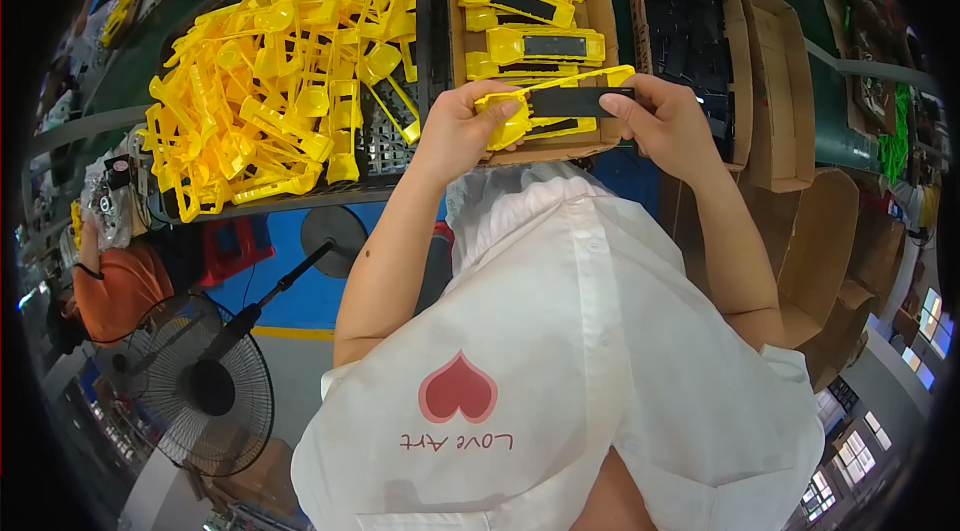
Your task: Assembling small solar lighting components by inserting solar panels into yellow plastic housings.
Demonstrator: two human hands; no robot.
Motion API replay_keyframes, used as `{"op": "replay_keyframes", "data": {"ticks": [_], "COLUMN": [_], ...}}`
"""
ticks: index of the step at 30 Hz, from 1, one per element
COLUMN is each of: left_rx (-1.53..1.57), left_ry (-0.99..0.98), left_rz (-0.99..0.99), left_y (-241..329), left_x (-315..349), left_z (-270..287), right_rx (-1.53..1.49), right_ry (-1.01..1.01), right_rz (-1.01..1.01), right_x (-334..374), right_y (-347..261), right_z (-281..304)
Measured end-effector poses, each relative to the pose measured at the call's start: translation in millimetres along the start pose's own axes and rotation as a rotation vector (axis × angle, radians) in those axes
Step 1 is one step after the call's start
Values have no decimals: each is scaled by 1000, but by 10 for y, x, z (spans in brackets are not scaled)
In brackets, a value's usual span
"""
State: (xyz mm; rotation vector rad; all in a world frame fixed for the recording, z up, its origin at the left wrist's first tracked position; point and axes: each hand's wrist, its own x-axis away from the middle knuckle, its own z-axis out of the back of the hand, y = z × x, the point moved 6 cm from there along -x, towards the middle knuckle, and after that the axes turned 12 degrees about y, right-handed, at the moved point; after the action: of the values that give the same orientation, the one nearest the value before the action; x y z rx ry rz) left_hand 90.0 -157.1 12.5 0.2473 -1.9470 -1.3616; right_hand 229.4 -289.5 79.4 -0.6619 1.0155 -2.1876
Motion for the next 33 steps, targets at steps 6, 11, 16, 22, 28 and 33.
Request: {"op": "replay_keyframes", "data": {"ticks": [6,11,16,22,28,33], "left_rx": [-19,29,7,-398,-1484,-1592], "left_ry": [-54,-136,-168,-281,-201,-224], "left_rz": [-35,-23,-26,-244,-557,-408], "left_y": [64,8,-69,46,-50,-19], "left_x": [26,8,44,56,105,-24], "left_z": [10,50,67,100,-512,-777], "right_rx": [166,254,811,215,339,417], "right_ry": [30,43,215,20,156,163], "right_rz": [-128,-235,-13,-381,-106,-91], "right_x": [79,84,147,240,230,181], "right_y": [-45,-49,-108,359,418,631], "right_z": [-31,-171,-225,-307,-386,-251]}}
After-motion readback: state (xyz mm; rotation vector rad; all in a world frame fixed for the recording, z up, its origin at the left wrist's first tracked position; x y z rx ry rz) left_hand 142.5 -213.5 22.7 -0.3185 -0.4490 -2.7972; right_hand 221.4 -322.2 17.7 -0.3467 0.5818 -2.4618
